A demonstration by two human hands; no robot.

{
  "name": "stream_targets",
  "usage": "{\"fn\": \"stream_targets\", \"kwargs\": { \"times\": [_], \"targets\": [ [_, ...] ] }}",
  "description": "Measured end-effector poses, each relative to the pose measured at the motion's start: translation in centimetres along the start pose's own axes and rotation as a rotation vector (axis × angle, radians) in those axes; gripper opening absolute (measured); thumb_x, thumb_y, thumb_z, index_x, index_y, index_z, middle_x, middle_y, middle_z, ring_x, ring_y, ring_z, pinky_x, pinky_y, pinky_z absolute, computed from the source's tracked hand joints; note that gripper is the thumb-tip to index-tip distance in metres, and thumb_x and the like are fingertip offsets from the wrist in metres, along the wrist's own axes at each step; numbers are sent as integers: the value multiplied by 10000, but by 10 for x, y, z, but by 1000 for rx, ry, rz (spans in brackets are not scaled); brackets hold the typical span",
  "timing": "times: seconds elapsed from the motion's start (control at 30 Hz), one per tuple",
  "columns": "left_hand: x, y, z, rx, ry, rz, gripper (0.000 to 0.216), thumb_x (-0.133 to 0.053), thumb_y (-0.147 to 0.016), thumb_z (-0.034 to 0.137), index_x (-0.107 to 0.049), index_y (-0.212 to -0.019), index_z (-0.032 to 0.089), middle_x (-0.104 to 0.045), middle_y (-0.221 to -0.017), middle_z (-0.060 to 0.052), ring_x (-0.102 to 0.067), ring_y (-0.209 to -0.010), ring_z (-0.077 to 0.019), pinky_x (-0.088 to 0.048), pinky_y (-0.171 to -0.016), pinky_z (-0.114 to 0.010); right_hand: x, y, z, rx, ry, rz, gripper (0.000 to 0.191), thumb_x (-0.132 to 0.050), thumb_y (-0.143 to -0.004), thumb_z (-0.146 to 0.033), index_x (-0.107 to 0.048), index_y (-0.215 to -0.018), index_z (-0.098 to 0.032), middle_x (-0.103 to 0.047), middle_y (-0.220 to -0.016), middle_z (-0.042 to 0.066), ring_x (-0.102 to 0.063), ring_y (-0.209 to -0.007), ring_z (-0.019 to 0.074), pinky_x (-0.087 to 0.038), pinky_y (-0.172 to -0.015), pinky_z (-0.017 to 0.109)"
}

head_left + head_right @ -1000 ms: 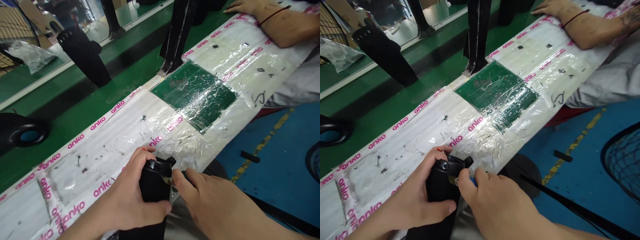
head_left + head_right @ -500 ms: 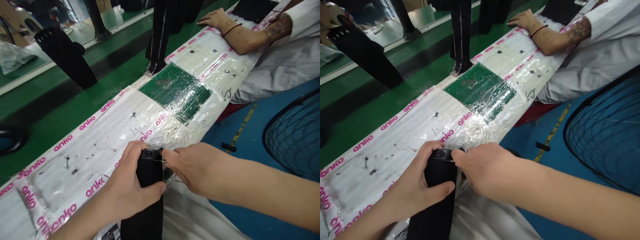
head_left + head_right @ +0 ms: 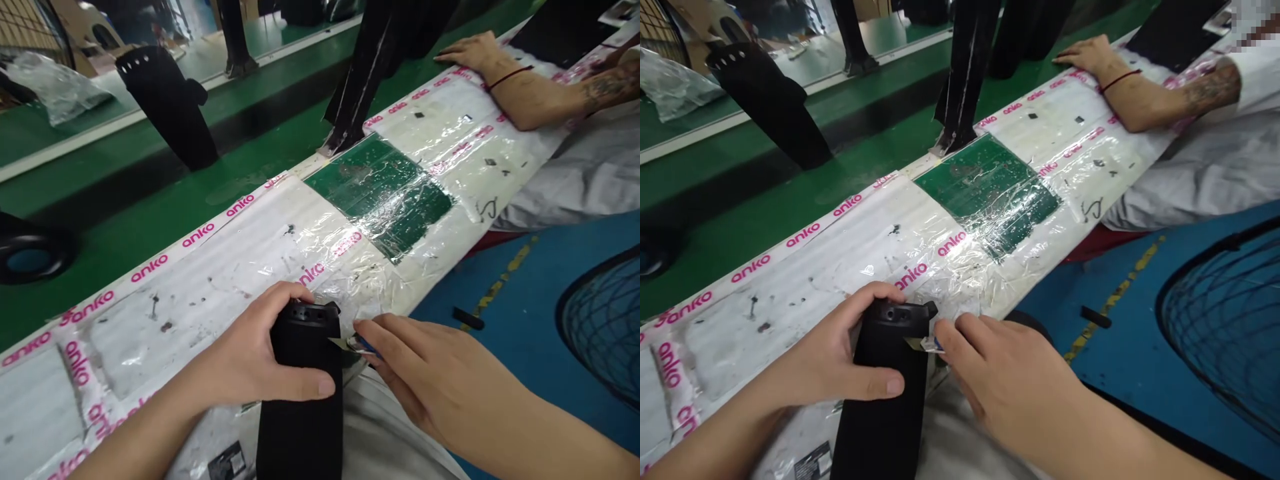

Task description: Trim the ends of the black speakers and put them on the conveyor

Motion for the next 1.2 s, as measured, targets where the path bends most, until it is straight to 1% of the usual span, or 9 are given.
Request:
{"fn": "stream_targets", "kwargs": {
  "times": [0.07, 0.17, 0.3, 0.5, 0.6, 0.77, 0.87, 1.0, 1.2],
  "targets": [
    [-2, -6, -1, -48, 67, -38, 616, -928, -715, 494, -565, -1183, 324, -583, -1259, -27, -616, -1105, -280, -511, -935, -400, -3, 1, 2, 9, 29, 14, 271, -367, -1041, -121, -495, -1279, -136, -645, -858, 38, -633, -613, 214, -395, -475, 357],
    [-2, -9, 1, -105, 79, -51, 555, -935, -715, 452, -577, -1112, 301, -552, -1265, -26, -598, -1120, -268, -482, -929, -369, -4, 0, 5, 9, 15, 5, 264, -390, -1028, -110, -498, -1268, -132, -624, -836, 28, -608, -597, 205, -372, -473, 354],
    [-2, -9, 3, -94, 85, -48, 537, -937, -718, 424, -582, -1100, 296, -548, -1250, -28, -592, -1121, -264, -478, -939, -368, -11, -2, 6, 9, -23, -36, 318, -405, -1005, -88, -471, -1314, -126, -607, -843, 26, -583, -601, 208, -366, -493, 354],
    [-3, -10, 3, -93, 90, -59, 515, -938, -713, 423, -591, -1065, 281, -562, -1217, -37, -594, -1080, -260, -501, -890, -357, -13, 0, 4, 1, -21, -21, 340, -411, -1004, -87, -464, -1338, -117, -604, -855, 33, -575, -623, 219, -361, -515, 362],
    [-3, -10, 2, -83, 92, -70, 493, -925, -729, 425, -587, -1058, 281, -552, -1212, -34, -592, -1052, -246, -505, -870, -348, -15, 3, 4, -12, -32, -39, 336, -420, -1002, -87, -470, -1333, -120, -598, -855, 30, -572, -626, 219, -341, -519, 368],
    [-3, -10, 1, -70, 100, -69, 488, -927, -722, 426, -590, -1041, 277, -550, -1205, -31, -591, -1024, -237, -507, -849, -343, -15, 5, 3, -22, -39, -24, 354, -409, -996, -89, -466, -1342, -131, -595, -868, 30, -560, -622, 218, -320, -517, 371],
    [-3, -9, 1, -65, 110, -67, 474, -925, -723, 422, -587, -1019, 271, -554, -1197, -34, -591, -1002, -231, -507, -819, -335, -15, 2, 3, -17, -29, -26, 348, -409, -980, -68, -471, -1317, -129, -587, -843, 22, -560, -602, 210, -323, -503, 362],
    [-4, -9, 1, -49, 104, -101, 467, -913, -735, 415, -589, -1040, 275, -550, -1193, -37, -587, -973, -224, -507, -782, -324, -14, -5, 3, -10, 20, -27, 343, -404, -947, -46, -470, -1273, -130, -582, -796, 15, -569, -564, 204, -326, -474, 338],
    [-3, -9, 3, -104, 36, -113, 481, -886, -747, 411, -597, -1110, 284, -545, -1149, -38, -568, -945, -220, -506, -785, -335, -21, -10, 2, -52, 119, 2, 334, -413, -876, -8, -451, -1167, -165, -559, -705, -2, -558, -488, 204, -297, -438, 300]
  ]
}}
Point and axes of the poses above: each hand's wrist, its own y-axis away from the middle knuckle, its own x-axis out of the back of the hand, z = x × y, the point moved 9 cm from there along -y, towards the middle knuckle
